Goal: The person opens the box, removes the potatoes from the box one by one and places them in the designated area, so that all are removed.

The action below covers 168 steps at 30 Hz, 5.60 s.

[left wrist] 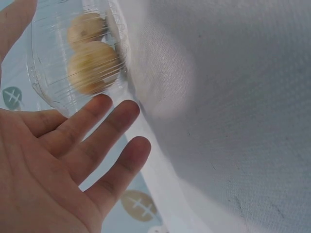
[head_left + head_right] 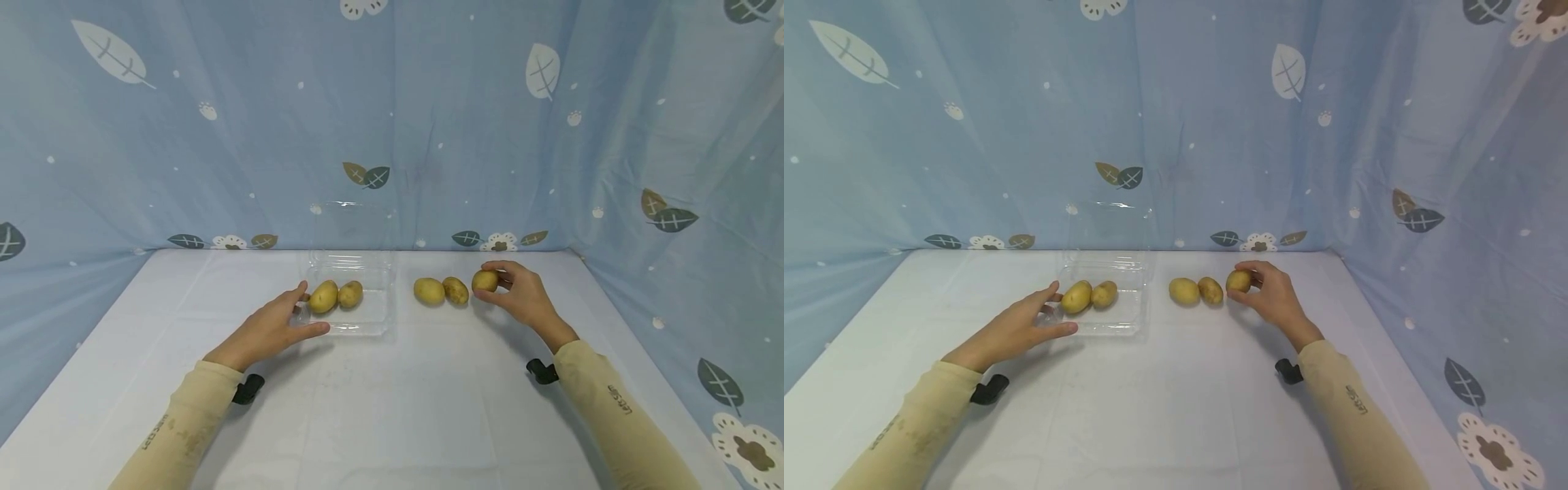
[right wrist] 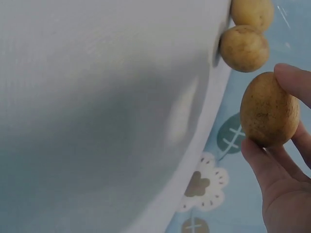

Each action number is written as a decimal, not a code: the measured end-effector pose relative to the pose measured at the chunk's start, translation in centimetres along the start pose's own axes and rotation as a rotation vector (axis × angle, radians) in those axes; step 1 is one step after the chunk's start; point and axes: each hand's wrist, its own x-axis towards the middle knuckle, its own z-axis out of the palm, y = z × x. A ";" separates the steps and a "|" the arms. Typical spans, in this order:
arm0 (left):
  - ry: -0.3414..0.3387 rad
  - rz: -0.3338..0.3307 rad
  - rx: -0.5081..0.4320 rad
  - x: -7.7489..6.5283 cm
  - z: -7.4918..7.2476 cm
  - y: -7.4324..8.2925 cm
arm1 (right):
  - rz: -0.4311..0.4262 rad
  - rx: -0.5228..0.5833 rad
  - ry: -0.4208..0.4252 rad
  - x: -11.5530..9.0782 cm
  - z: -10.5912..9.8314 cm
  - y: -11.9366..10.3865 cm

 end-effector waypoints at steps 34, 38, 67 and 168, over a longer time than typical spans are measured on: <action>0.005 -0.002 -0.020 -0.1 0.2 0.0 | 0.013 -0.051 -0.164 0.6 0.7 1.2; 0.005 -0.002 -0.021 0.0 0.2 0.0 | 0.026 -0.061 -0.164 0.4 0.6 1.1; 0.005 0.007 -0.022 0.0 0.1 -0.1 | 0.006 -0.097 -0.191 0.8 1.1 1.1; 0.019 0.005 -0.049 0.2 0.4 -0.3 | -0.362 0.089 -0.184 2.7 10.8 -13.3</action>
